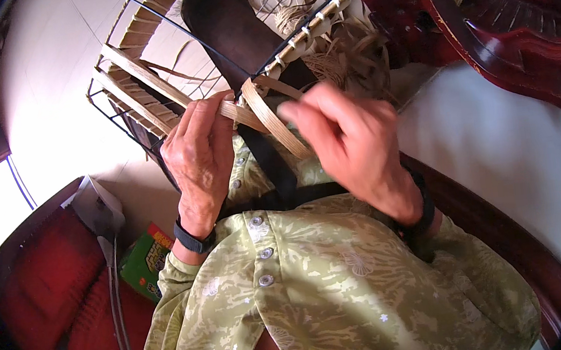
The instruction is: The person weaves a basket by hand, threading strips of material through a wooden frame and pulling them tight to form the structure.
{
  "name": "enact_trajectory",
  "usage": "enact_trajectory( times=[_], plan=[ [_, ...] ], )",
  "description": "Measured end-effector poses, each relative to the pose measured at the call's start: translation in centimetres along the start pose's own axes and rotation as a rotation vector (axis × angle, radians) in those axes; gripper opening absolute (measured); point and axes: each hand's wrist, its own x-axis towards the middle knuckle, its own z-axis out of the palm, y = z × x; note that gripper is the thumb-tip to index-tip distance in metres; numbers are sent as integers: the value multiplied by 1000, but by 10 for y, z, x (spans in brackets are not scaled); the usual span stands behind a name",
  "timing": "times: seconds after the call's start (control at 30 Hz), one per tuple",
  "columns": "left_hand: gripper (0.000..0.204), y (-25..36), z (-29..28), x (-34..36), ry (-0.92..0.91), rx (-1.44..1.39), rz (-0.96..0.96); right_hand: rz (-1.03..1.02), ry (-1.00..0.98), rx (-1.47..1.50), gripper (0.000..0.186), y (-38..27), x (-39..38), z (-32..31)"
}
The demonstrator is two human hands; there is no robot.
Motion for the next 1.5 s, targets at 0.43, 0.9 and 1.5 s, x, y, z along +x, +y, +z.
enact_trajectory(
  times=[0.43, 0.9, 1.5],
  plan=[
    [21, 2, 2, 0, 23, 6, 10, 286, -276, -162, 27, 27, 14, 16],
    [22, 0, 3, 4, 1, -19, -4, 523, -272, 315, 18, 96, -13, 15],
    [26, 1, 3, 4, -24, -32, -32, 826, -313, -692, 29, 264, -48, -31]
  ],
)
